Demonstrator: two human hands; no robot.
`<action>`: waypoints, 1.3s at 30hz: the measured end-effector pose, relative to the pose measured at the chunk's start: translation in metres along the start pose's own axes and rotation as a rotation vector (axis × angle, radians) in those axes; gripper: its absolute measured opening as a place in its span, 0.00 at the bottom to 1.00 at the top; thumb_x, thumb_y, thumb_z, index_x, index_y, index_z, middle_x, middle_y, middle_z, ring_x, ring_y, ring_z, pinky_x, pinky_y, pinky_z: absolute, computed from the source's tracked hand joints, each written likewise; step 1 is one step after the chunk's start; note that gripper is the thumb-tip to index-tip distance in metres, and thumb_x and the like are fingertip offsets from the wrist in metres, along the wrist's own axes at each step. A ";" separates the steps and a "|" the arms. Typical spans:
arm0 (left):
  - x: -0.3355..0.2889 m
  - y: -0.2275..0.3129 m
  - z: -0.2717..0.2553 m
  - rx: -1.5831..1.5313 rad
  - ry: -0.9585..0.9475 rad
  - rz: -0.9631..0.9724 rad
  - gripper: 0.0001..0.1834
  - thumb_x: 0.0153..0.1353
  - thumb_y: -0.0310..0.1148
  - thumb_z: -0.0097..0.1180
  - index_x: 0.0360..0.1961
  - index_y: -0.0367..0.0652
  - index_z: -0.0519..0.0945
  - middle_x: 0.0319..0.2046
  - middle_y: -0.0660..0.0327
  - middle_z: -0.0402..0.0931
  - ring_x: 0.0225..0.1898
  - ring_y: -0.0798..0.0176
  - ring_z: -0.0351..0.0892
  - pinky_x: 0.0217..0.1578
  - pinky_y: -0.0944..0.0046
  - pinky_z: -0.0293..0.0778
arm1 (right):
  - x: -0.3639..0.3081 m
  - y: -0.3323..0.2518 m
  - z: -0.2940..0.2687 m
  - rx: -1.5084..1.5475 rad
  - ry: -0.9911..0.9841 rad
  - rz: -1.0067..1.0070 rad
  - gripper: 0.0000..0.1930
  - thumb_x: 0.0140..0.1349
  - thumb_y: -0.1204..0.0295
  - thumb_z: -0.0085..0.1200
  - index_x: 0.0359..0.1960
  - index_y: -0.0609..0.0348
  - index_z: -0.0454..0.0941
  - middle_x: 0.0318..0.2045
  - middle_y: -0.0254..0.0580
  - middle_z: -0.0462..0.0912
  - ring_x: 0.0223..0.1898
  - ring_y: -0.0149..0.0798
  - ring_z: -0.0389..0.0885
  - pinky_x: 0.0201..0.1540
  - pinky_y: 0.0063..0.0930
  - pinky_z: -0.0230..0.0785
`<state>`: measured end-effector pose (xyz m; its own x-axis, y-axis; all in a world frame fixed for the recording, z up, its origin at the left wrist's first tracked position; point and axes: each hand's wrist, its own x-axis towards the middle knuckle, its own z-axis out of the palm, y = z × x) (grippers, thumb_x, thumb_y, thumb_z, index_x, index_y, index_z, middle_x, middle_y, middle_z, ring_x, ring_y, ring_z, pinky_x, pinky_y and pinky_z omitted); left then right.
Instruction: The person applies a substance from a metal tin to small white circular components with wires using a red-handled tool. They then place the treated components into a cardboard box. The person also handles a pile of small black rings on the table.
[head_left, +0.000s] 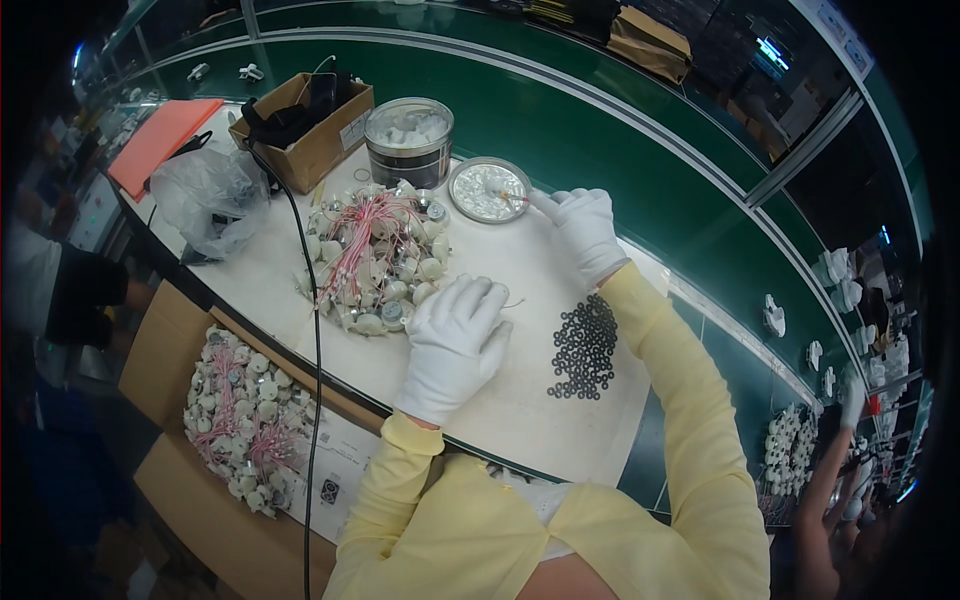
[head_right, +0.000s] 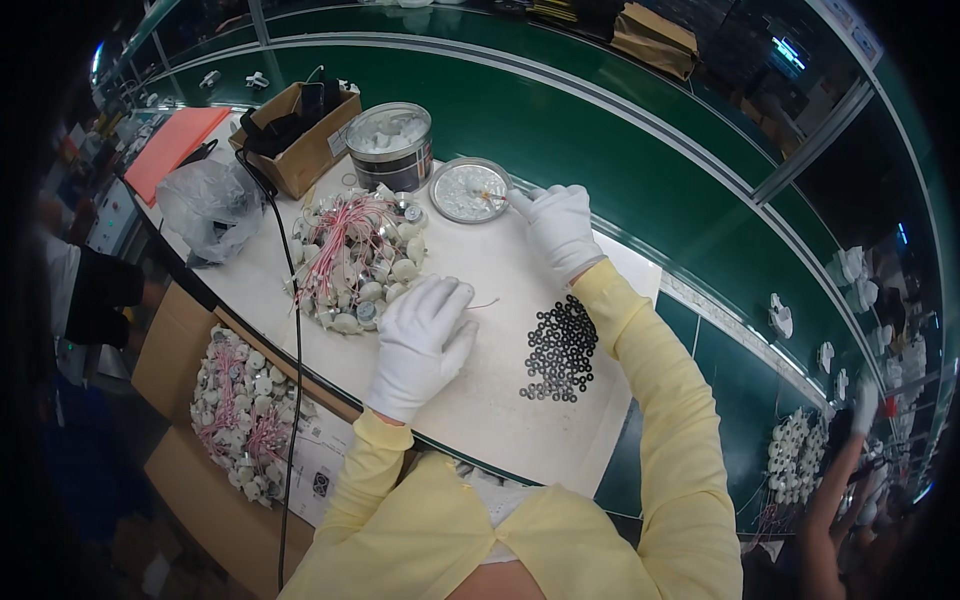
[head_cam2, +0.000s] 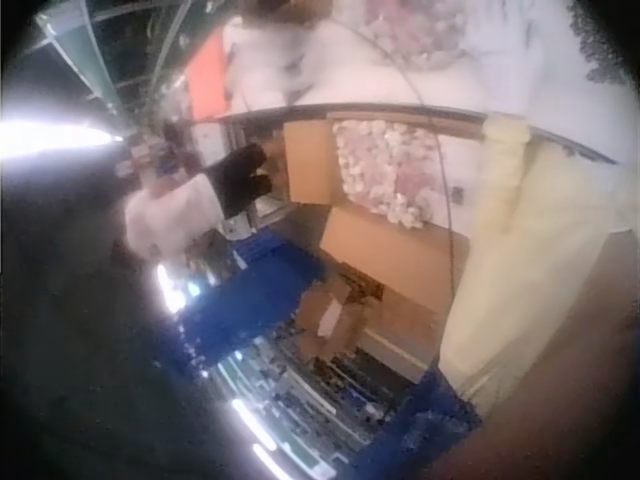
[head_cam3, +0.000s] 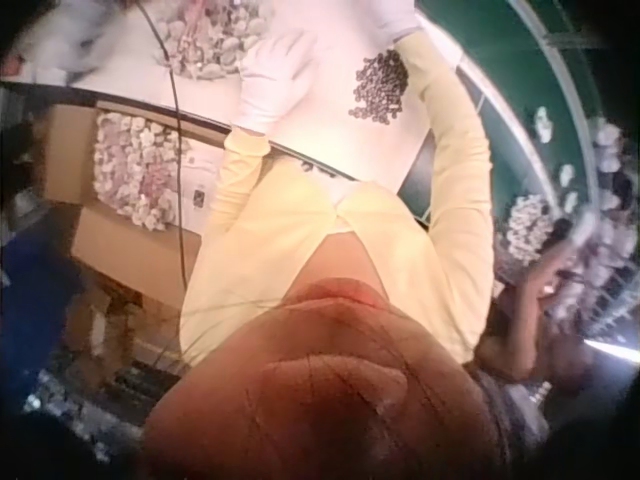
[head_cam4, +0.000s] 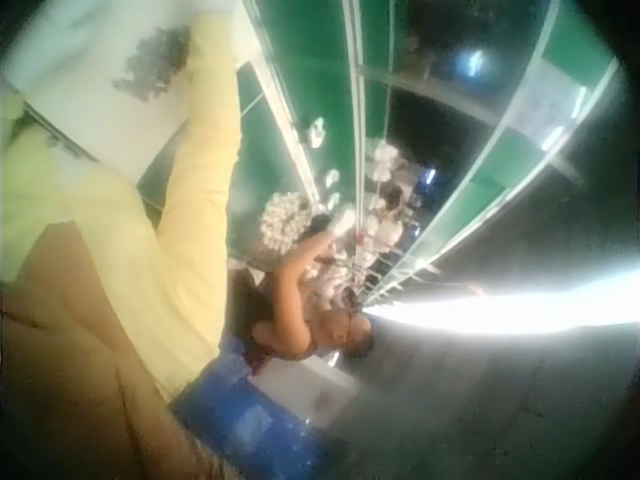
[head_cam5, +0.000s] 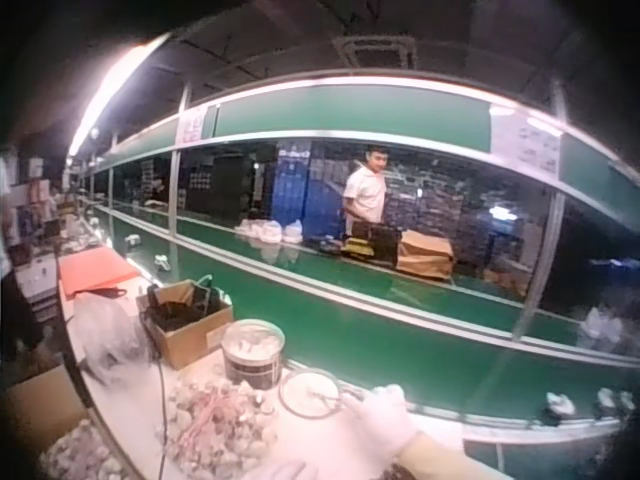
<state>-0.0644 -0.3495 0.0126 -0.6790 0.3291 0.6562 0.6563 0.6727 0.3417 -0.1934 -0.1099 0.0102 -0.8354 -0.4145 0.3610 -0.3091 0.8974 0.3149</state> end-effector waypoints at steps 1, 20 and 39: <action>0.000 -0.001 -0.002 -0.001 0.024 -0.017 0.23 0.49 0.34 0.64 0.48 0.42 0.77 0.44 0.56 0.78 0.47 0.50 0.77 0.48 0.50 0.72 | -0.002 -0.002 -0.004 0.027 -0.061 0.029 0.22 0.60 0.71 0.48 0.56 0.35 0.77 0.35 0.30 0.82 0.39 0.37 0.80 0.43 0.39 0.63; -0.019 -0.012 -0.024 0.207 -0.265 -0.208 0.18 0.53 0.31 0.61 0.48 0.47 0.79 0.37 0.61 0.79 0.36 0.54 0.78 0.38 0.51 0.72 | -0.027 -0.030 -0.076 0.595 -0.014 -0.109 0.24 0.59 0.70 0.57 0.59 0.55 0.75 0.44 0.46 0.83 0.41 0.50 0.82 0.44 0.41 0.72; -0.009 0.004 -0.037 -0.868 0.381 -0.632 0.14 0.65 0.23 0.56 0.52 0.35 0.80 0.46 0.55 0.82 0.46 0.62 0.81 0.50 0.66 0.74 | -0.032 -0.130 -0.081 2.000 -0.254 0.262 0.27 0.63 0.72 0.60 0.64 0.58 0.70 0.38 0.29 0.80 0.35 0.21 0.74 0.38 0.18 0.71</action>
<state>-0.0438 -0.3745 0.0328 -0.9221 -0.2286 0.3121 0.3388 -0.0876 0.9368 -0.0898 -0.2256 0.0288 -0.9114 -0.4063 0.0653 -0.0136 -0.1287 -0.9916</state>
